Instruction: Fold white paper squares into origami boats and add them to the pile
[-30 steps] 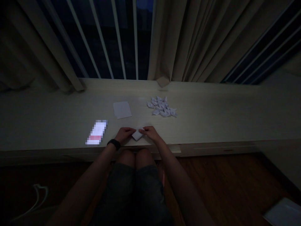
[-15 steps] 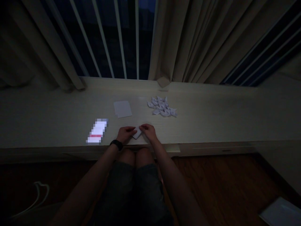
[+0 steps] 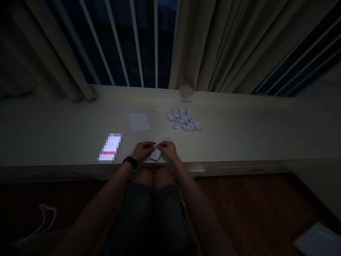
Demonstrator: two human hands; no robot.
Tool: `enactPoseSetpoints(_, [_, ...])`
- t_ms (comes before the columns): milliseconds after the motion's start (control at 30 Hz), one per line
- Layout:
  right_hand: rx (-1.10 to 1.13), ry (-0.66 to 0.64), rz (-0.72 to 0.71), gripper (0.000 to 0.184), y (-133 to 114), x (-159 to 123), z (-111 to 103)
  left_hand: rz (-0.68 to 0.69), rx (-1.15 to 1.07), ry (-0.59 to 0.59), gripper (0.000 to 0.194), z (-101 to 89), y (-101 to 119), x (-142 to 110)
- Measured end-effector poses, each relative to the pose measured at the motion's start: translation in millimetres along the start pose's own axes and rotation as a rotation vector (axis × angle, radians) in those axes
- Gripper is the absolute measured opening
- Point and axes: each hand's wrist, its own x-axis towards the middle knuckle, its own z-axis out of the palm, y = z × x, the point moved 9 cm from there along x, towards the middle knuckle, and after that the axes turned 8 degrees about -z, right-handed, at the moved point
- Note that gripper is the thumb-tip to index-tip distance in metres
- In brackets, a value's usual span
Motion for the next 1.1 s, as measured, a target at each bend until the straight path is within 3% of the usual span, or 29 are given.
enactPoseSetpoints(433, [-0.025, -0.015, 0.003, 0.018, -3.0, -0.4, 1.4, -0.023, -0.029, -0.004, 0.042, 0.5, -4.5, 1.1])
enactPoseSetpoints(767, [0.102, -0.067, 0.006, 0.019, -8.5, -1.5, 2.9, -0.048, -0.034, -0.008, 0.043, 2.2, -5.0, 0.3])
enactPoseSetpoints(1100, [0.014, -0.005, 0.007, 0.020, -8.0, -2.1, 1.3, -0.099, -0.127, 0.008, 0.043, 2.4, -8.5, -1.0])
